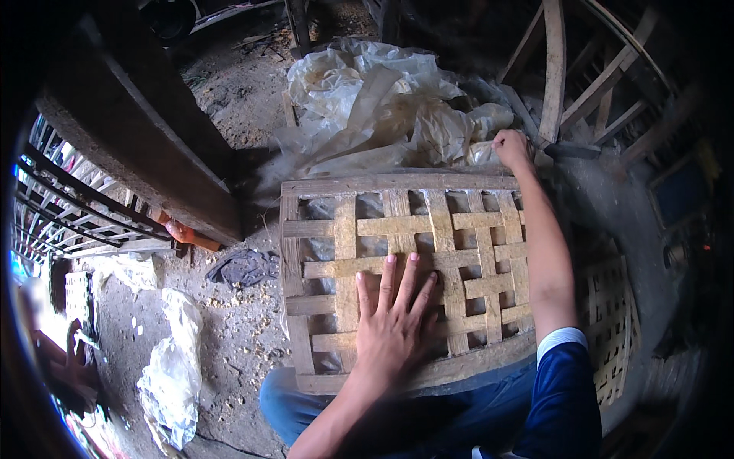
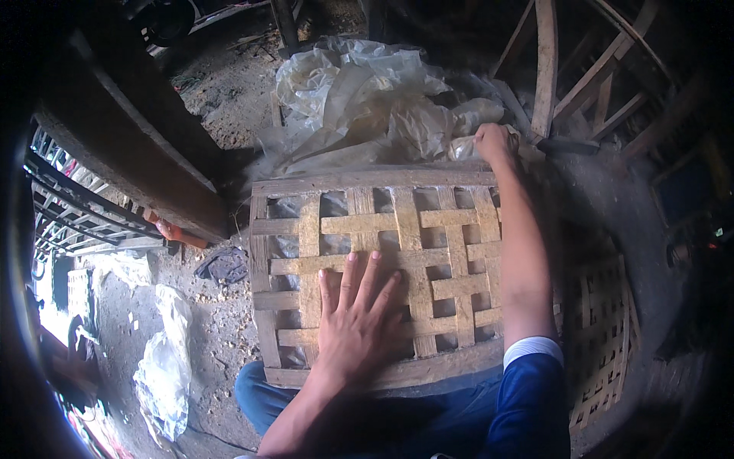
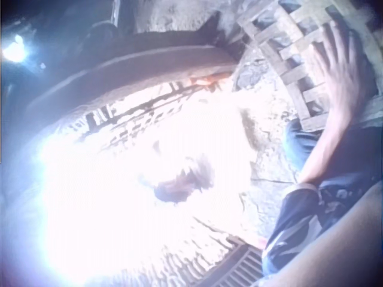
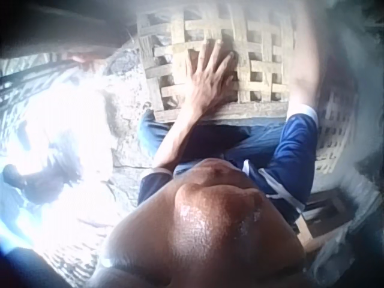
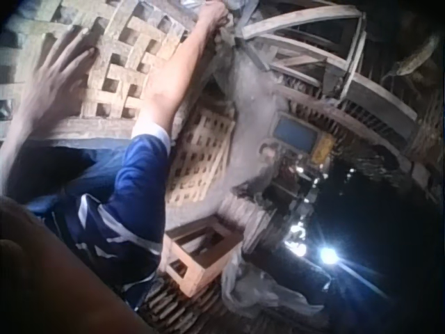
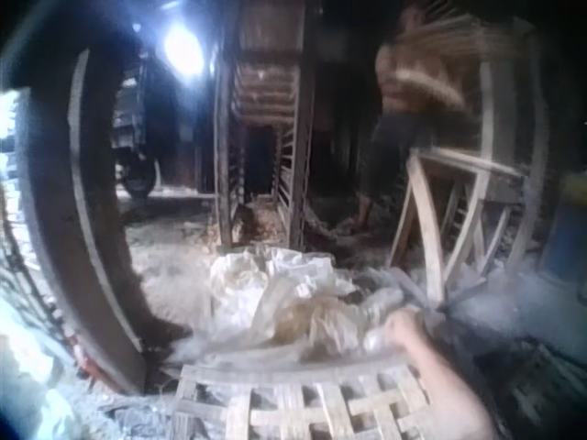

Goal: The person sits on the floor and assembles a wooden lattice tray by placing a plastic sheet inside, pressing the material into the grid, and stacking a second lattice on top. The person repeats this process with additional trays, handling the plastic and wooden frames by hand.

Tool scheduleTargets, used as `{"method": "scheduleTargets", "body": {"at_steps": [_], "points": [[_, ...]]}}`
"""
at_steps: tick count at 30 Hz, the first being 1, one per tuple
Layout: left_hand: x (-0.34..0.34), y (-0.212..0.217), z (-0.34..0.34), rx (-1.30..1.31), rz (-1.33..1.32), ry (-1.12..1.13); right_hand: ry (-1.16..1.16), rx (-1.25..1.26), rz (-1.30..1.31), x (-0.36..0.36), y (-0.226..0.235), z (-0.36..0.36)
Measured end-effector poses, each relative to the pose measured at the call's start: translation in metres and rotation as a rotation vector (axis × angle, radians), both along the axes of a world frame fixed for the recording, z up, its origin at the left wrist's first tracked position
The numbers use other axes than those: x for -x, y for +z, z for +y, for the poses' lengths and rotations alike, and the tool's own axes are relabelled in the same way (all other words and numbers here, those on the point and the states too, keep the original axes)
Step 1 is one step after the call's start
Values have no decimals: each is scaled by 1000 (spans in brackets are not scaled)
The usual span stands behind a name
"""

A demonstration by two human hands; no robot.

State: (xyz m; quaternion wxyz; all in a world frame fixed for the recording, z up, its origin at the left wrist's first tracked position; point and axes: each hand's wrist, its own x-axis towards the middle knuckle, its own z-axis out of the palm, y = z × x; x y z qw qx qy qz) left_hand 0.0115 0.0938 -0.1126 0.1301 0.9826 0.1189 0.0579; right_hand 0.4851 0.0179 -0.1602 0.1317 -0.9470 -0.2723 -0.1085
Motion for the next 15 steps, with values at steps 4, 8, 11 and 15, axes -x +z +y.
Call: {"method": "scheduleTargets", "body": {"at_steps": [4,8,11,15], "points": [[0,-5,0,25,-86,-1,54,-383,-124,-9,10,2],[2,-10,0,-1,-129,-8,-28,-550,-176,-21,54,-4],[1,-11,-1,-5,-139,-4,61,-590,-213,-20,102,3],[3,-13,0,-12,-132,1,210,-502,-250,7,159,27]]}}
